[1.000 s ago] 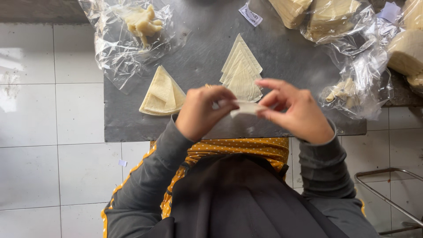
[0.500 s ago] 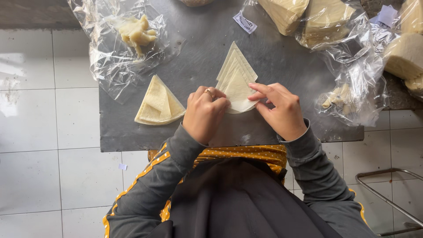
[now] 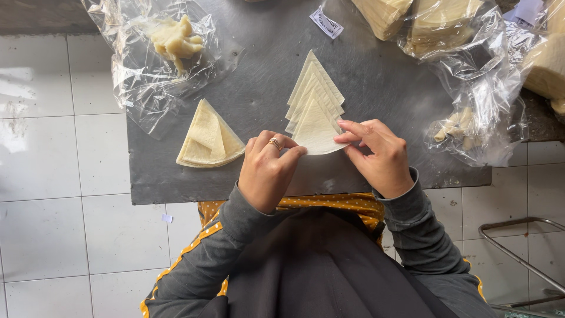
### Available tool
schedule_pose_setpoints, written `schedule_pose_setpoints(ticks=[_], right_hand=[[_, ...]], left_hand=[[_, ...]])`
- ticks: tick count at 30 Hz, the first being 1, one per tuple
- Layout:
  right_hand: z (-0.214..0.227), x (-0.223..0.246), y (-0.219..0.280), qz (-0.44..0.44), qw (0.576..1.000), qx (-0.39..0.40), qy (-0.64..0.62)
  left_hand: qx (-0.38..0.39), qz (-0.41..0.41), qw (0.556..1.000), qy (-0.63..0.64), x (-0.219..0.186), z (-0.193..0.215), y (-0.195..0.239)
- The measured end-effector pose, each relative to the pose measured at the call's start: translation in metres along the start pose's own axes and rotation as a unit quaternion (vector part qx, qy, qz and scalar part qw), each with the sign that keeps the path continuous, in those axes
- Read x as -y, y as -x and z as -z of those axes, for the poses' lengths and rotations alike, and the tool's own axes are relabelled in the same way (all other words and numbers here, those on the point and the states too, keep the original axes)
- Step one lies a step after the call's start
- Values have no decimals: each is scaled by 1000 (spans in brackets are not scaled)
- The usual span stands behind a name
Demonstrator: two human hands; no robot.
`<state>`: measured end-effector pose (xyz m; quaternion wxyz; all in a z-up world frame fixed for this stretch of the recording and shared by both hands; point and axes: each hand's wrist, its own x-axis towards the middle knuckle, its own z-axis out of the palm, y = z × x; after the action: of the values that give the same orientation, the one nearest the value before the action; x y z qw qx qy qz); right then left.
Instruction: The person folds triangular pastry sheets into cones, places a small amount of filling inside, and seals the edges to form samosas. They repeat this process with multiple sheets, stacking the finished units on the table.
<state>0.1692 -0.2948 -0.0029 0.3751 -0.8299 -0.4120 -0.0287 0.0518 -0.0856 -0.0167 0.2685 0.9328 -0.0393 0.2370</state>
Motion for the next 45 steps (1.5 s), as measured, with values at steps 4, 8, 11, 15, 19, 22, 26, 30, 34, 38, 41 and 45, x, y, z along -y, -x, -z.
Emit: schedule_pose_setpoints(ticks=[4,8,11,15,19,22,26,30,34,38,41,45], right_hand=[[-3,-1,3,-3,1000,0,-3],[-4,0,6,-7,1000,-4,2],[-4,-1,6,-6,1000,-2,3],[-4,-1,7,1,1000,2,0],[-4,0,8,0,1000,6,-2],[-4,-1,8,-7,1000,12,1],[-3,-2,9,-8,1000,16,4],[-4,-2,9,-7,1000,12,-4],[-4,-3,10,-16,1000,18,-11],[-3,-5,11,-16,999,26,-24],[-1,-6,12,-19,999,38,-31],[2,-6,10,-25,997,54,-56]], left_hand=[[7,-7,1000,8,2,-1,3],[7,-14,1000,15,4,-4,5],[-2,-12,999,36,5,-5,7],[7,-28,999,27,6,-4,9],[10,-32,999,30,8,-4,10],[8,-36,999,28,8,-4,10],[4,-44,998,34,9,-4,11],[4,-39,998,41,9,-3,11],[3,-42,998,45,10,-4,11],[7,-42,998,46,10,-4,12],[7,-44,998,51,11,-5,13],[14,-45,998,43,11,-5,13]])
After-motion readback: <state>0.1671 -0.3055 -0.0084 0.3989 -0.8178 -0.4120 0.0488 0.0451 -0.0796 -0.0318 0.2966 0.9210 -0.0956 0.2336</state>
